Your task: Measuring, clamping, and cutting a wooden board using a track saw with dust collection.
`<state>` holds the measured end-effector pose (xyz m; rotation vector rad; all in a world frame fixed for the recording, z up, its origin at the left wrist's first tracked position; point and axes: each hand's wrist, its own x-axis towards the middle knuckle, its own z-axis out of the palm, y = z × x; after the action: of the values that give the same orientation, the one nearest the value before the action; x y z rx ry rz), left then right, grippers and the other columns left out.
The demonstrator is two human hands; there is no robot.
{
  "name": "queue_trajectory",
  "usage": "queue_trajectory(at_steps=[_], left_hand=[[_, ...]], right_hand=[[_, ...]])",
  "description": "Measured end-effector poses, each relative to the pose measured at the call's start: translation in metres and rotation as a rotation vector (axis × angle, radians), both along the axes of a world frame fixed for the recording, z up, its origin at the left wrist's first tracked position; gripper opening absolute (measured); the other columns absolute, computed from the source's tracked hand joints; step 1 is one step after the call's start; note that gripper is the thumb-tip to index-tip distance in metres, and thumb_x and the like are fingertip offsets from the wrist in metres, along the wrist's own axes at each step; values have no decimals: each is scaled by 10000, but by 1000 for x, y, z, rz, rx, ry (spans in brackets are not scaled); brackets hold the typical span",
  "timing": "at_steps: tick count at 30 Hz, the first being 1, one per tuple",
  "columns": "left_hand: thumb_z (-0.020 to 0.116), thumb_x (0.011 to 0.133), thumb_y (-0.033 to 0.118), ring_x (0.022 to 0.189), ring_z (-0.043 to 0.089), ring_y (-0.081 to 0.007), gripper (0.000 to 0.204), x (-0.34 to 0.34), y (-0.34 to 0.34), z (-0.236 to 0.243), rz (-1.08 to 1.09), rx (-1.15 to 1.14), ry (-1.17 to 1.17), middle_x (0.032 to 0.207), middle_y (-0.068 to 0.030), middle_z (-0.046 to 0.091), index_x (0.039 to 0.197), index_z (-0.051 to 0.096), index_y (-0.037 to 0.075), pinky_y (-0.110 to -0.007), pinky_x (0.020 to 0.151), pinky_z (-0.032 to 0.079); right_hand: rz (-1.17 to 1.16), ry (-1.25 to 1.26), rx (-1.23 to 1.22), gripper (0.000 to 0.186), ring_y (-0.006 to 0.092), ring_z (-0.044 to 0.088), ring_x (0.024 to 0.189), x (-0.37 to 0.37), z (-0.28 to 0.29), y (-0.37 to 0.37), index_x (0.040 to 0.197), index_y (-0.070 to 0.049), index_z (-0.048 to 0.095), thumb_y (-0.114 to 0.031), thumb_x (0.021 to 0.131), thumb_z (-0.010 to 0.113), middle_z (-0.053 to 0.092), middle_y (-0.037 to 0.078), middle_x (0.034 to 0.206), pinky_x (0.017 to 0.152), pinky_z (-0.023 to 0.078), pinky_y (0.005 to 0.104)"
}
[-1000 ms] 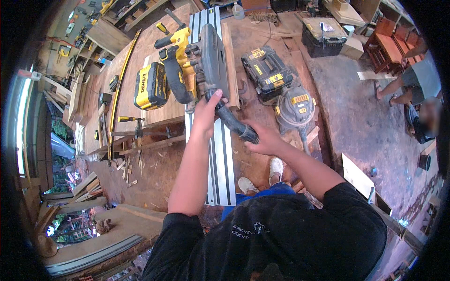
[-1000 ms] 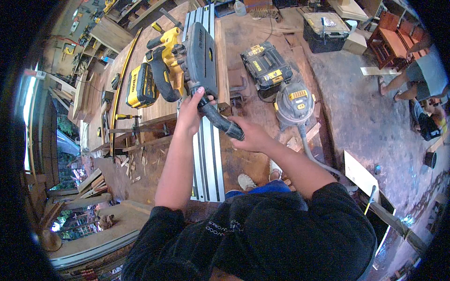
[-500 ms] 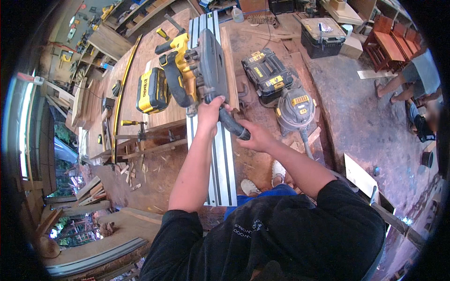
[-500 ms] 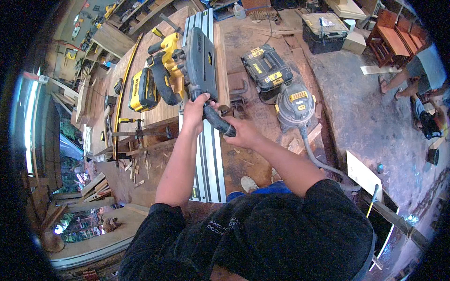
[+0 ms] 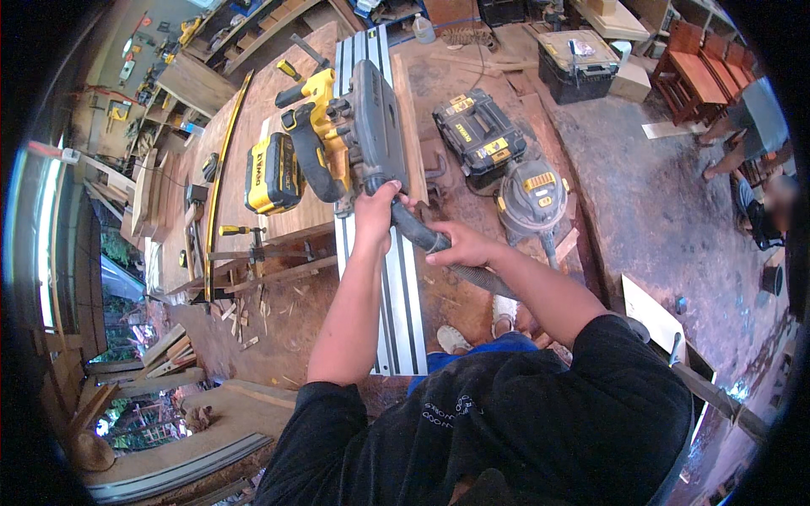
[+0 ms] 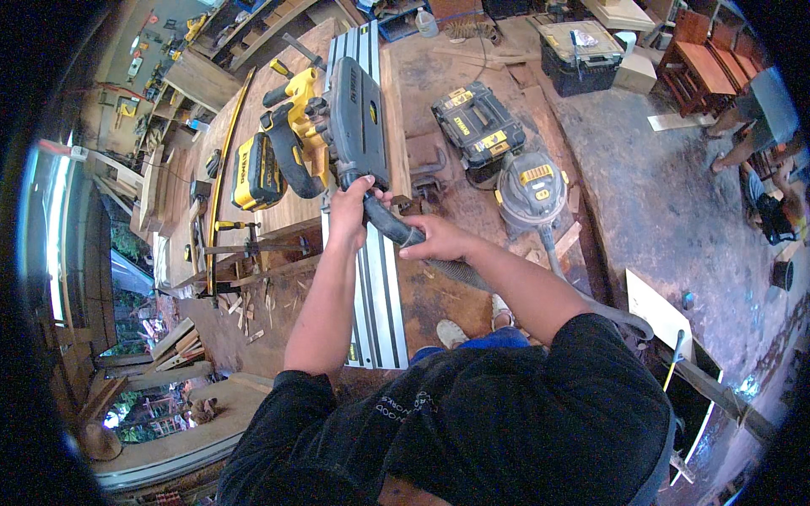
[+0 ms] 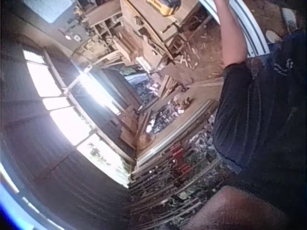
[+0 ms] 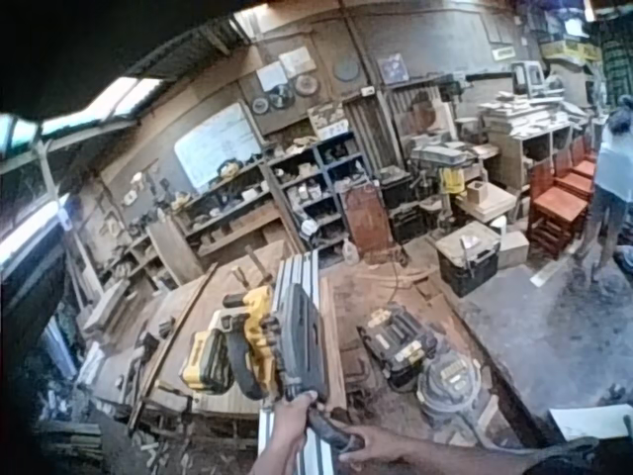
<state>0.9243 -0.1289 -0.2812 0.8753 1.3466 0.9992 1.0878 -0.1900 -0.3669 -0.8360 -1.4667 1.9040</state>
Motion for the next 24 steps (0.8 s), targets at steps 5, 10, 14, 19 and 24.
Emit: queue_trajectory(at_steps=[5, 10, 14, 19, 24], left_hand=[[585, 854, 144, 687, 654, -239, 154, 1, -1, 0, 21, -18, -5, 699, -88, 577, 858, 538, -3, -355, 617, 548], [581, 854, 129, 664, 643, -222, 135, 1, 0, 1, 33, -39, -8, 686, -83, 584, 872, 571, -4, -336, 596, 525], [589, 851, 140, 653, 641, -218, 143, 0, 0, 3, 24, -39, 8, 683, -79, 585, 878, 569, 1, -336, 591, 525], [597, 848, 151, 637, 638, -214, 159, 0, 2, 4, 20, -65, 23, 685, -79, 587, 900, 562, 5, -334, 586, 524], [608, 853, 183, 630, 637, -214, 194, -2, 2, 3, 5, -46, 46, 696, -81, 593, 915, 565, 5, -338, 580, 527]], right_hand=[[-188, -82, 448, 557, 246, 615, 779, -12, -6, -3, 1203, -11, 501, -251, 754, 726, 621, 107, 877, 723, 492, 372], [-301, -231, 416, 579, 363, 634, 880, -27, -11, -14, 1239, -63, 482, -268, 743, 702, 633, 206, 949, 749, 493, 413], [-350, -265, 385, 595, 380, 637, 900, -28, -11, -18, 1253, -89, 479, -294, 740, 698, 640, 222, 975, 747, 498, 422], [-334, -291, 371, 571, 388, 638, 878, -30, -13, -17, 1231, -101, 484, -308, 743, 698, 643, 214, 922, 739, 503, 434], [-379, -462, 350, 526, 375, 632, 890, -33, -10, -37, 1191, -55, 503, -236, 743, 709, 632, 221, 919, 750, 490, 418]])
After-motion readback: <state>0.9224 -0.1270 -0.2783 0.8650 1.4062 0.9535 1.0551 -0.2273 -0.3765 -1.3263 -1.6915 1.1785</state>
